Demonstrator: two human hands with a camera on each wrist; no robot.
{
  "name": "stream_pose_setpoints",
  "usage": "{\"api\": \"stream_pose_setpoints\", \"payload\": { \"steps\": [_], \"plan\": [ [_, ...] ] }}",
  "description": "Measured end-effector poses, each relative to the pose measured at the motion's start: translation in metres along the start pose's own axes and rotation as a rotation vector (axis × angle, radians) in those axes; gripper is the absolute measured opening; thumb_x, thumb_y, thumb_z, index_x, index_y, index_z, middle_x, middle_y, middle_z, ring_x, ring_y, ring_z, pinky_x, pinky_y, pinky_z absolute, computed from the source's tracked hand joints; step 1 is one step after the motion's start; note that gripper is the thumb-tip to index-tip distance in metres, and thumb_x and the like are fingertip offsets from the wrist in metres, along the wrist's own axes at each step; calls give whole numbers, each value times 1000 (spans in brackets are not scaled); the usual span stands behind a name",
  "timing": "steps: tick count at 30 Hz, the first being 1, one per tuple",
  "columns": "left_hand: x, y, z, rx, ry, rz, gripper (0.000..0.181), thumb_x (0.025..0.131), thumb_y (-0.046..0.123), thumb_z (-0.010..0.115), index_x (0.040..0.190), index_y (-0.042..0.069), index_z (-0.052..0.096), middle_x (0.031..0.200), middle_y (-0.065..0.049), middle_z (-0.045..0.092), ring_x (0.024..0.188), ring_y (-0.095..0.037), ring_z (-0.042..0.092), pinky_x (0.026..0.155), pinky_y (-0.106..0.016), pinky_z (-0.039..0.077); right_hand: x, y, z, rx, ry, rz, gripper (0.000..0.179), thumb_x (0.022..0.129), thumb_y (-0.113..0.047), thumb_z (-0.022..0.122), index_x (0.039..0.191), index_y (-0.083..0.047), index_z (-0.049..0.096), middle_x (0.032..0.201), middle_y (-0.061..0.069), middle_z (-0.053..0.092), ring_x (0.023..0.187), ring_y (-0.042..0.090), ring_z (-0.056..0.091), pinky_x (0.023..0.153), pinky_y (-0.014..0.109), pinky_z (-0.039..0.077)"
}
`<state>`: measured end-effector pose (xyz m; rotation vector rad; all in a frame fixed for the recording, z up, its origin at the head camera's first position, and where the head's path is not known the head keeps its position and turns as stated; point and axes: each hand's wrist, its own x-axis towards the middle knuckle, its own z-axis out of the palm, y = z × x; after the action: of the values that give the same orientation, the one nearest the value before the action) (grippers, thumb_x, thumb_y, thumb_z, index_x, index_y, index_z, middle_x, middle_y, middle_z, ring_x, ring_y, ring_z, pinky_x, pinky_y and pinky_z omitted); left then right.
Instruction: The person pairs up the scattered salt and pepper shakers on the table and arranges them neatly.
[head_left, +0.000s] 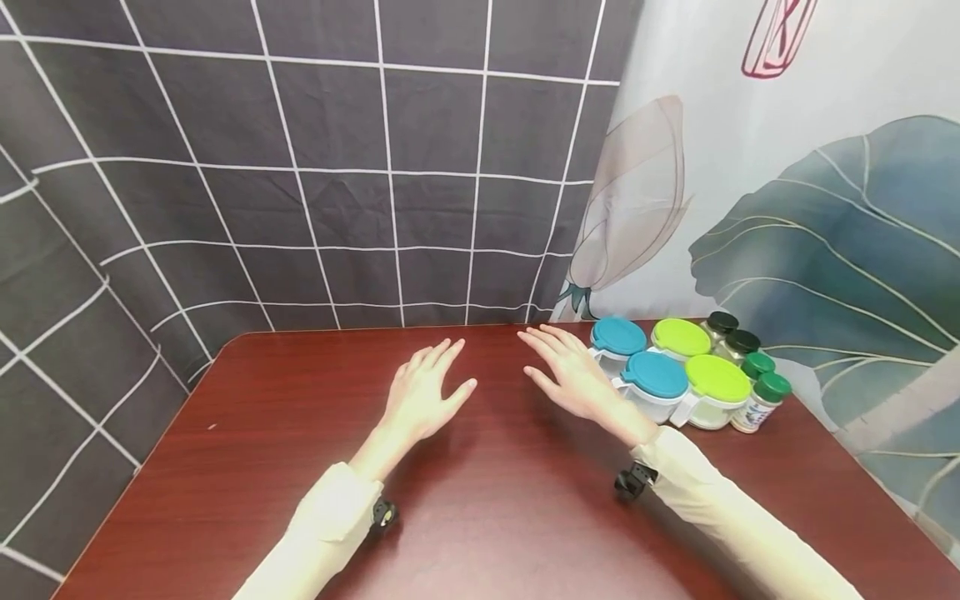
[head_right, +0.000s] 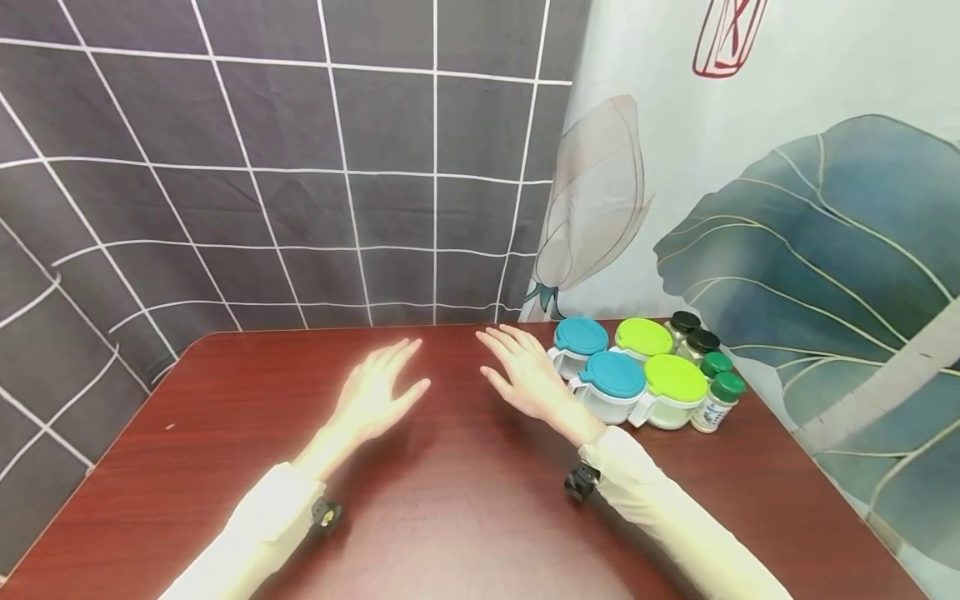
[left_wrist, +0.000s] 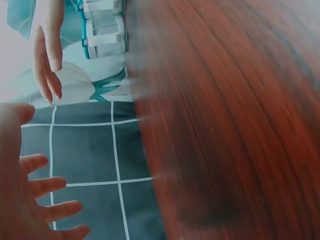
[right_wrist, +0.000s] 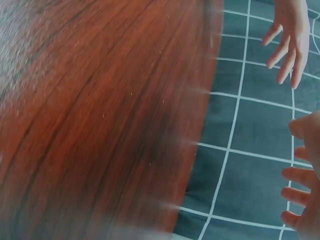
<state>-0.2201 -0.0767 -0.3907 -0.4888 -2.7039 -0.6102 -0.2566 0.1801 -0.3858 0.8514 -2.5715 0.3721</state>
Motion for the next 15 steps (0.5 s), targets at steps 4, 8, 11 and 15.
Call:
{"api": "stream_pose_setpoints", "payload": {
  "steps": [4, 8, 11, 15],
  "plan": [
    [2, 6, 4, -32, 6, -6, 61, 90, 51, 55, 144, 25, 43, 147, -5, 47, 130, -30, 46, 103, -54, 39, -4, 6, -3, 3, 31, 12, 52, 90, -29, 64, 138, -15, 51, 138, 11, 55, 130, 32, 45, 106, 54, 36],
    [4, 11, 8, -54, 2, -24, 61, 89, 52, 55, 144, 26, 44, 146, -5, 48, 130, -29, 47, 101, -54, 41, -7, 11, -5, 2, 56, 15, 50, 89, -28, 65, 136, -14, 53, 134, 11, 57, 125, 31, 48, 101, 54, 39],
    [6, 15, 10, -75, 6, -22, 61, 90, 51, 54, 143, 24, 45, 145, -6, 49, 130, -30, 47, 100, -55, 41, -9, 14, -5, 1, 71, 17, 49, 89, -27, 66, 135, -14, 54, 131, 11, 59, 122, 30, 49, 98, 53, 41],
    [10, 20, 12, -96, 31, -6, 59, 90, 49, 56, 141, 22, 47, 141, -6, 53, 127, -29, 49, 98, -52, 44, -9, 17, -8, 5, 85, 22, 48, 89, -26, 66, 133, -14, 55, 129, 10, 60, 119, 28, 50, 96, 52, 41]
  ]
}}
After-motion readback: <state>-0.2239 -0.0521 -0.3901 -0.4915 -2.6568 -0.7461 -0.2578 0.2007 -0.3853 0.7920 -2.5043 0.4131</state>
